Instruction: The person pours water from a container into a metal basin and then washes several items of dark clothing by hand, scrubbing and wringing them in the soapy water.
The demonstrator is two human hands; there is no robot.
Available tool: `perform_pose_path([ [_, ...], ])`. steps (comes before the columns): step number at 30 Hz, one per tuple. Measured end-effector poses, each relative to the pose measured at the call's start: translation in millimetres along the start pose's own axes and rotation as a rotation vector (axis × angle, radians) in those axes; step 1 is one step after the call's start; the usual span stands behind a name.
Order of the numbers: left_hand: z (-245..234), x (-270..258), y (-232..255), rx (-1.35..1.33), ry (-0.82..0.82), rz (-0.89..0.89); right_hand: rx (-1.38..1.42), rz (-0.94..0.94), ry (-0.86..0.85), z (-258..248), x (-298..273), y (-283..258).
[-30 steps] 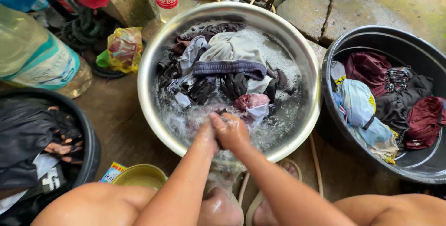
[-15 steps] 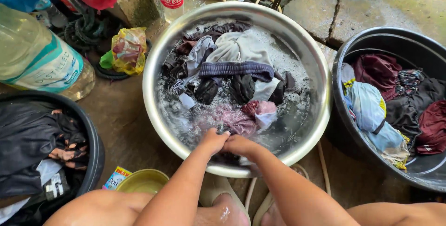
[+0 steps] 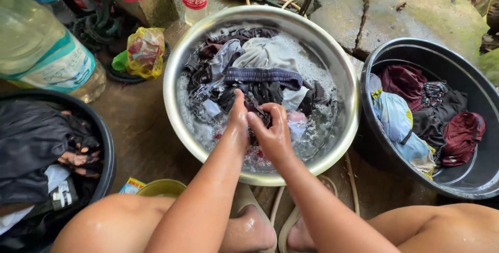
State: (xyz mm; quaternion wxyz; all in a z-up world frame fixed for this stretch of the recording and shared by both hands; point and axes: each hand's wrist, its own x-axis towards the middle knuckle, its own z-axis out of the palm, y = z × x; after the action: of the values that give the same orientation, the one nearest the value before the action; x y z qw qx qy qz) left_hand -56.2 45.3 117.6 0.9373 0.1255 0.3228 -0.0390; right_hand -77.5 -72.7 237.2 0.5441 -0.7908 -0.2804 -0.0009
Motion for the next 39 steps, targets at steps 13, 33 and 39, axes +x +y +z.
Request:
perform_pose_path([
  [13,29.0,-9.3,-43.4,-0.061,-0.168,0.1,-0.541,-0.108,-0.145,-10.9,32.6,-17.0],
  [33,-99.1,-358.7,205.8,0.299,0.377,0.714,0.426,0.344,-0.617,55.2,8.3,-111.4],
  [39,-178.2,-420.8,196.8,1.44,1.56,0.727,0.099,0.691,-0.575,27.9,-2.9,5.3],
])
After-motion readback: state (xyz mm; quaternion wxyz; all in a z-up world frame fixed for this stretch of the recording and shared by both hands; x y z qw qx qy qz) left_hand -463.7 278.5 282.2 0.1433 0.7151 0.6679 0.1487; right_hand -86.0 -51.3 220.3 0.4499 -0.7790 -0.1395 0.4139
